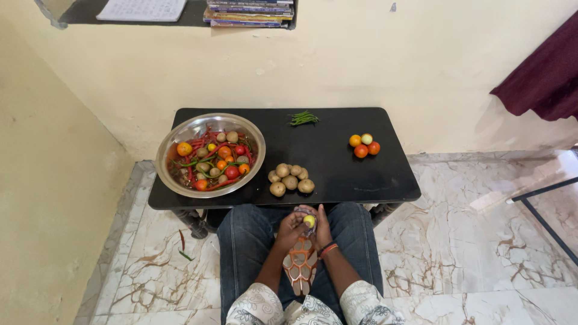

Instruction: The person sits on the floor and peels small yellow vegetables using a cloth, placing the peeled items on a black table next to a bowl of mixed vegetables and a pile of potatoes.

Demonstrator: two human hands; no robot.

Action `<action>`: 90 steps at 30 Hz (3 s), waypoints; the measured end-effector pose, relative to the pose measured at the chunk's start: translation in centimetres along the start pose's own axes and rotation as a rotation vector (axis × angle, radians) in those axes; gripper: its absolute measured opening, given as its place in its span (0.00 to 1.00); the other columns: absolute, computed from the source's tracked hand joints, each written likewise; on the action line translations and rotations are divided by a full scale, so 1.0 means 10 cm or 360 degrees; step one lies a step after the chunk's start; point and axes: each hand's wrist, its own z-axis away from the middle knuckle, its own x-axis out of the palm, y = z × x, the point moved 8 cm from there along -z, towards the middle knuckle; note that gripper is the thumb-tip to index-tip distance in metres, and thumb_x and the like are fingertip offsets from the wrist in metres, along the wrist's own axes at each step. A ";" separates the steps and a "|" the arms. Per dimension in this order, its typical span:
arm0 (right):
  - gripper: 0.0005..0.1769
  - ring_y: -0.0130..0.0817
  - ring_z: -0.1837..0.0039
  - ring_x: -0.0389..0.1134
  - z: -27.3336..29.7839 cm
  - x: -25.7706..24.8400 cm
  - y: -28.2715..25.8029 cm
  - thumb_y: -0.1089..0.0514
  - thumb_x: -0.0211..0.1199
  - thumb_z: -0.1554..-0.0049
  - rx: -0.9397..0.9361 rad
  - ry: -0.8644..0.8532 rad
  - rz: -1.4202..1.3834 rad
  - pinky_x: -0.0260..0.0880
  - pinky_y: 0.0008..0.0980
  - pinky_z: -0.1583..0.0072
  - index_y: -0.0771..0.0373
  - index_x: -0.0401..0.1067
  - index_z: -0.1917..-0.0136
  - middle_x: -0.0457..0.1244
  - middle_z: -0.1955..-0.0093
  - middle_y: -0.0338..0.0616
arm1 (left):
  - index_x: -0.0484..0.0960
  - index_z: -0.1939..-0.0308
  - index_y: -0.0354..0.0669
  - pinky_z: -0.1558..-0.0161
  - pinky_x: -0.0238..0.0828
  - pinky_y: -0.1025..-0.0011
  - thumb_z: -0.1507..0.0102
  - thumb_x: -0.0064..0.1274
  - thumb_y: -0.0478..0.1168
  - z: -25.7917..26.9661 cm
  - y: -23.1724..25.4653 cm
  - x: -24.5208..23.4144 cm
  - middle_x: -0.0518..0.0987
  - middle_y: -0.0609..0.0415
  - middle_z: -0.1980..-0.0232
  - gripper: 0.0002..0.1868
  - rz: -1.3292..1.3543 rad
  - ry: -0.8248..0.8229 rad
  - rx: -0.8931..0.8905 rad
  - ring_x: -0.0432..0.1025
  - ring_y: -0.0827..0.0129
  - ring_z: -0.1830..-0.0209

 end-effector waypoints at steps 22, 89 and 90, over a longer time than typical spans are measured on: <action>0.32 0.40 0.24 0.57 0.07 0.28 -0.06 0.42 0.47 0.32 -0.0428 -0.0112 0.1051 0.52 0.36 0.25 0.67 0.62 0.25 0.58 0.26 0.50 | 0.82 0.54 0.34 0.63 0.72 0.74 0.38 0.58 0.32 -0.03 0.13 -0.26 0.83 0.53 0.62 0.09 -0.0227 0.0517 0.0143 0.74 0.74 0.66; 0.26 0.31 0.35 0.65 0.17 0.36 -0.16 0.48 0.49 0.32 -0.0525 0.0228 0.0933 0.63 0.29 0.33 0.65 0.65 0.28 0.65 0.35 0.45 | 0.81 0.51 0.34 0.56 0.74 0.74 0.37 0.60 0.29 0.00 0.21 -0.27 0.83 0.54 0.57 0.11 -0.0268 0.0703 0.0319 0.75 0.74 0.61; 0.26 0.31 0.34 0.64 0.19 0.34 -0.14 0.48 0.49 0.32 -0.0531 0.0213 0.0977 0.62 0.30 0.33 0.65 0.64 0.28 0.64 0.34 0.45 | 0.81 0.51 0.33 0.56 0.74 0.75 0.37 0.59 0.29 0.00 0.22 -0.27 0.83 0.54 0.58 0.10 -0.0219 0.0687 0.0306 0.75 0.74 0.61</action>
